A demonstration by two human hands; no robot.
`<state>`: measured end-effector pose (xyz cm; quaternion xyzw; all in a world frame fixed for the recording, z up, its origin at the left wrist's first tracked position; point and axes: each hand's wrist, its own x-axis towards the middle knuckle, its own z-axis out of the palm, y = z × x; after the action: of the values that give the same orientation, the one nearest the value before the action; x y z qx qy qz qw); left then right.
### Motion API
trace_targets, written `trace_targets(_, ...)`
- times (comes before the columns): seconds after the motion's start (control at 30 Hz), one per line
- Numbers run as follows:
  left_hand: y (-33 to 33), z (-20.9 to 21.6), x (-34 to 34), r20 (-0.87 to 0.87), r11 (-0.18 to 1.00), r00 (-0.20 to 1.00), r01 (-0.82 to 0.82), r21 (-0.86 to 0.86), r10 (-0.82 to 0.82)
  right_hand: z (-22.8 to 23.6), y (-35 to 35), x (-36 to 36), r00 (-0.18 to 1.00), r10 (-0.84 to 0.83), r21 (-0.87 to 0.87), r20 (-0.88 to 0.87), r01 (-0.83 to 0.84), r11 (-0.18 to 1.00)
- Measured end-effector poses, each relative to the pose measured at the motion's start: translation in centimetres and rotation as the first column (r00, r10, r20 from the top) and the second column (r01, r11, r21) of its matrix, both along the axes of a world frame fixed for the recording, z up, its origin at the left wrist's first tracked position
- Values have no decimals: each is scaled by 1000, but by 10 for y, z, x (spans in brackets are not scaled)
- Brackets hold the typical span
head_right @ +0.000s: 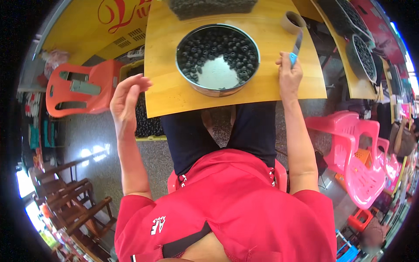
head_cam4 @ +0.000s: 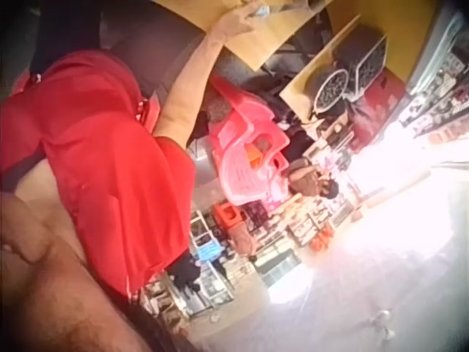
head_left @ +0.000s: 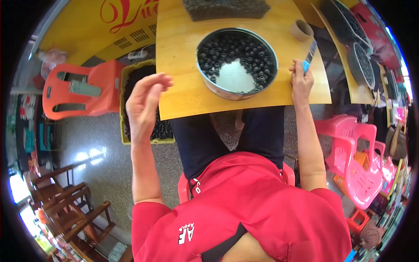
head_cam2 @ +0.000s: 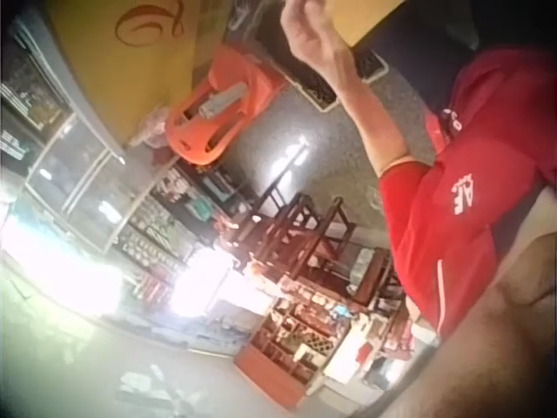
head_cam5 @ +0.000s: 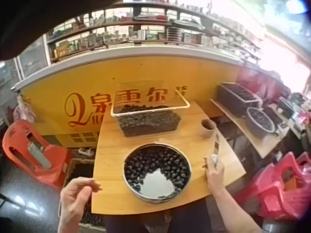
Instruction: Peeling small black fruits using a knife while sitting at a table.
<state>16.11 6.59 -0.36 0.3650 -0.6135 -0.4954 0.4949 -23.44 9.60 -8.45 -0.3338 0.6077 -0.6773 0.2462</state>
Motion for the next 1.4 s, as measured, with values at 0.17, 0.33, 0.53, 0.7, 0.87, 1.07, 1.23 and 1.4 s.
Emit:
trace_targets(0.17, -41, 28, -86, 509, 867, 809, 450, -214, -294, -1, -1, 1, 999, 35, -17, -3, -35, 999)
trace_targets(0.33, -81, -6, -148, 707, 723, 675, 594, -352, -210, -2, -1, 3, 1000, 22, -20, 9, -22, 1000)
trace_targets(0.53, -89, -21, -180, 894, 686, 443, 671, -281, -66, -1, 0, 3, 999, 37, -32, 4, -37, 999)
trace_targets(0.7, -90, -19, -177, 877, 660, 473, 687, -305, -87, 4, 0, 4, 999, 32, -29, 33, -31, 999)
trace_targets(0.87, -84, -1, -155, 488, 885, 764, 463, 41, -422, 0, -2, 2, 1000, 14, -26, -6, -15, 1000)
trace_targets(1.07, -66, 9, -125, 105, 936, 933, 331, 117, -343, -4, -1, 2, 998, 36, -47, -55, -39, 998)
trace_targets(1.23, -42, 6, -105, -105, 953, 957, 282, 110, -271, -8, -4, -3, 996, 23, -38, -89, -26, 999)
trace_targets(1.4, -26, 10, -85, -127, 956, 965, 248, 154, -230, -13, -9, -7, 953, -32, -71, -300, 11, 997)
